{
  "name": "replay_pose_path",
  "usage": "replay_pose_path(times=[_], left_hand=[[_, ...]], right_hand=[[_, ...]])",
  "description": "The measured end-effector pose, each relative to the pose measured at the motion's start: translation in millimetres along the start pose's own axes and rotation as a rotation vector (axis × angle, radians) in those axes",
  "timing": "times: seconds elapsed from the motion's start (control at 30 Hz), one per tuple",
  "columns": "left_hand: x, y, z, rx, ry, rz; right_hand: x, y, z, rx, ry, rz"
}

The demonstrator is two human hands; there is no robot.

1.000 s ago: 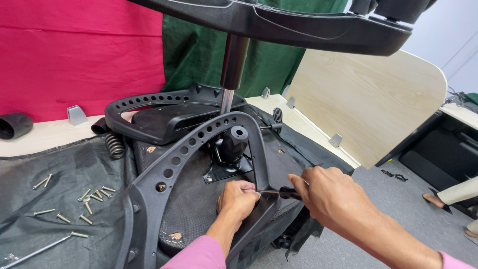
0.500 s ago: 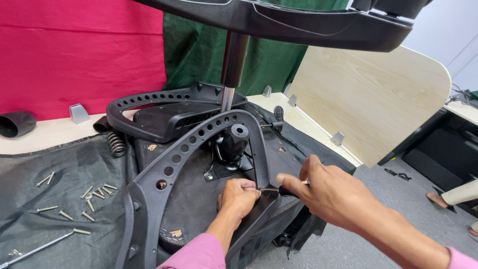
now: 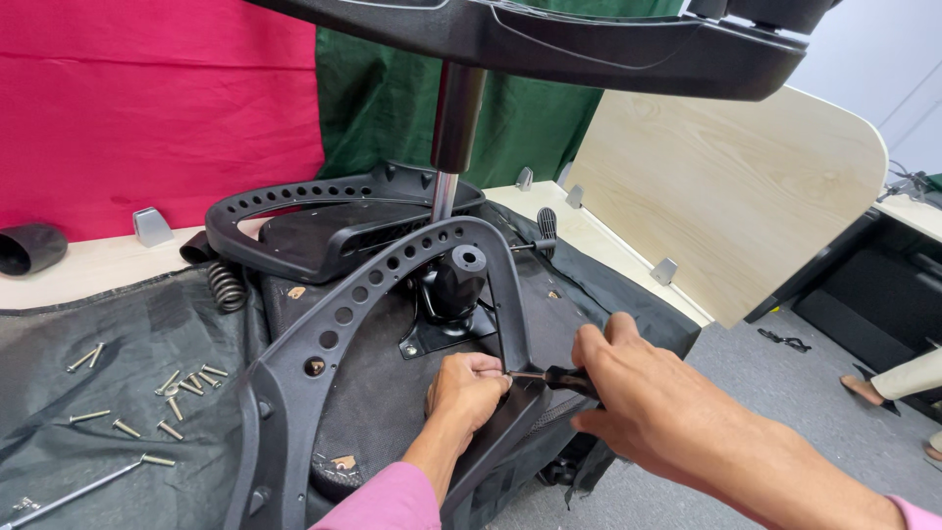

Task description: The person uses a screwdriver to fasten multiple screws into the base of an office chair. They repeatedly pick up screws from a black cloth and tighten them into the chair's plastic frame.

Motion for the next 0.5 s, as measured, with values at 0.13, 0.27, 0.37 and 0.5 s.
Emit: replay_pose_path(times=[0.13, 0.27, 0.37, 0.5], left_hand=[[-3, -1, -3, -0.005, 0.012, 0.012], [-3, -1, -7, -0.008, 0.017, 0.038], [-4, -3, -6, -0.016, 0.005, 0.052], [-6, -4, -6, -0.034, 0.019, 0.019]], right_hand=[[11, -12, -10, -0.106, -0.136, 0.015], [47, -35, -1, -0.179, -0.789, -0.685], [47, -36, -1, -0.21, -0.763, -0.719], [16, -24, -22, -0.192, -0.209, 0.014]])
Point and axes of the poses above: each hand's wrist, its own z-axis away from the middle knuckle, its own y-axis out of the back of the hand, x = y × z, the point moved 8 cm from there along -z, towards the middle knuckle, and after that the axes turned 8 degrees about -z, right-handed, at the moved point
